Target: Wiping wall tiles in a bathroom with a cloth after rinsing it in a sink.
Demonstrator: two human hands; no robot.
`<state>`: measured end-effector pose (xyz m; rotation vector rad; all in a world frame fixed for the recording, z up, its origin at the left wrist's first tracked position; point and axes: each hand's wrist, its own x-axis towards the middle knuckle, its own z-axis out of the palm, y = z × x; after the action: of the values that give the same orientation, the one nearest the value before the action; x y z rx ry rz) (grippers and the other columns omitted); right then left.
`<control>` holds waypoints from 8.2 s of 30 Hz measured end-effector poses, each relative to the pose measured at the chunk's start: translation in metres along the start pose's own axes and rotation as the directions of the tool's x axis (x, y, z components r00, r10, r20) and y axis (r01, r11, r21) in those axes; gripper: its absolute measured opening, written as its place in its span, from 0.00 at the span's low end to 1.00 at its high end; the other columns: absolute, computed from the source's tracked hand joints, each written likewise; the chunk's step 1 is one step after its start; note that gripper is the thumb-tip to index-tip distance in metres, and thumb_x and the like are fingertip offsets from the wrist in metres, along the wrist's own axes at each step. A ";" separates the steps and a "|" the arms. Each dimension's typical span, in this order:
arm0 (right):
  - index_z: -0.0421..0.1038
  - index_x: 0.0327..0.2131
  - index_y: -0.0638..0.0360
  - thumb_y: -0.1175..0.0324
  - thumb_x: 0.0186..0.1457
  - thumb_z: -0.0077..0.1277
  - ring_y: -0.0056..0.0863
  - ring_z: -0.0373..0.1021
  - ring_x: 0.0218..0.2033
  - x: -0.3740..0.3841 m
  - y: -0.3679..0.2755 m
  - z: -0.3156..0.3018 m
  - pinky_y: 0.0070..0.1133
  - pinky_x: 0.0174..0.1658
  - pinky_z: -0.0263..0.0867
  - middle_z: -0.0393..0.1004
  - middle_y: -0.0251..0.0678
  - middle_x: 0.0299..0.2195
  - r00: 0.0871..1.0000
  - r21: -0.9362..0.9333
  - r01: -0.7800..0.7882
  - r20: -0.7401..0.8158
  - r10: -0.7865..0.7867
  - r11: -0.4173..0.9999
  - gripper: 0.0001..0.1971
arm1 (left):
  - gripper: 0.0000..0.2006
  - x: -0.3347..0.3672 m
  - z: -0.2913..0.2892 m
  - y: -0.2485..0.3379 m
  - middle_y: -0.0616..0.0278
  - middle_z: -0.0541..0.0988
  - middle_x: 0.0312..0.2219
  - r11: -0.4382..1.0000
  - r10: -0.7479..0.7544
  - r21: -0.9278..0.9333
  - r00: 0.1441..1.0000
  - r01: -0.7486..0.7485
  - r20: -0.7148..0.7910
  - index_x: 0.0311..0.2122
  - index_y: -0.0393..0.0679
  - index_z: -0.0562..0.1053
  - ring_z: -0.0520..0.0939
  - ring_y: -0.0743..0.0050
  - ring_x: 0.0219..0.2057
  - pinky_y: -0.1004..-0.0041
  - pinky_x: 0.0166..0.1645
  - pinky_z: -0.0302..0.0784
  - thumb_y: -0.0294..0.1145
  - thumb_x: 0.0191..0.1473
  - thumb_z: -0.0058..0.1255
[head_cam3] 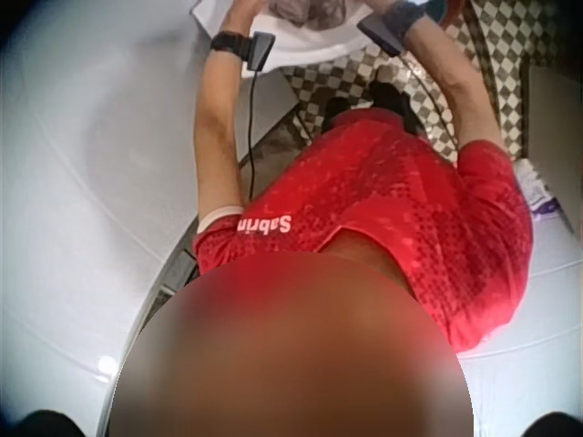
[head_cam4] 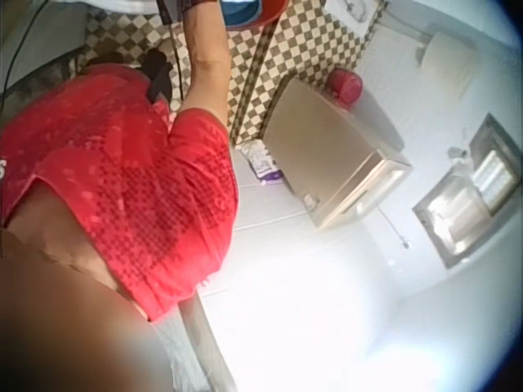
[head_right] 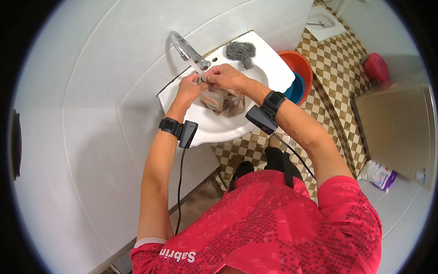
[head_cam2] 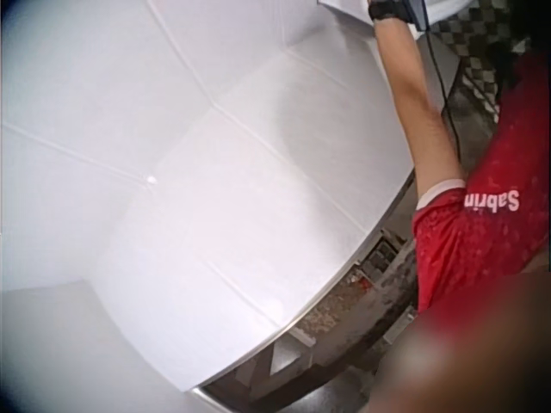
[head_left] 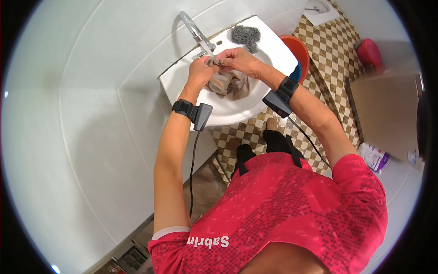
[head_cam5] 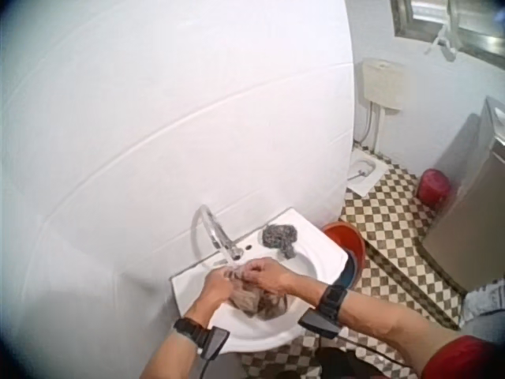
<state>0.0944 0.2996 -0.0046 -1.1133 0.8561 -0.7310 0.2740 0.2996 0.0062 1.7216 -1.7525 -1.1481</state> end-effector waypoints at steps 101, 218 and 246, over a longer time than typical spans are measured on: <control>0.69 0.30 0.55 0.65 0.55 0.43 0.20 0.64 0.22 -0.010 0.041 0.016 0.20 0.28 0.63 0.70 0.30 0.26 0.831 0.592 0.000 -0.448 0.329 0.806 0.07 | 0.16 0.025 0.008 -0.058 0.67 0.77 0.29 0.781 -0.275 -0.584 0.962 0.221 -0.003 0.39 0.44 0.72 0.76 0.77 0.28 0.75 0.30 0.67 0.35 0.44 0.59; 0.74 0.35 0.60 0.61 0.53 0.49 0.32 0.72 0.29 -0.046 -0.043 0.073 0.24 0.35 0.67 0.75 0.42 0.28 0.895 -0.798 0.193 -0.095 -0.435 0.571 0.12 | 0.08 -0.076 -0.004 -0.075 0.54 0.79 0.23 0.904 0.324 0.333 0.938 -0.269 -0.121 0.33 0.47 0.77 0.80 0.52 0.29 0.60 0.36 0.74 0.35 0.48 0.50; 0.76 0.37 0.56 0.67 0.54 0.49 0.39 0.70 0.32 -0.042 0.009 -0.063 0.28 0.41 0.66 0.73 0.42 0.31 0.878 -0.862 0.088 -0.169 -0.447 0.499 0.10 | 0.09 -0.064 -0.043 -0.038 0.57 0.78 0.21 0.848 0.208 0.529 0.936 -0.028 -0.284 0.25 0.45 0.74 0.79 0.56 0.25 0.62 0.30 0.73 0.38 0.44 0.48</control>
<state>0.0203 0.3093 -0.0169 -2.0762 1.4700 -0.8263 0.3401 0.3544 0.0164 1.9188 -2.0251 -0.2984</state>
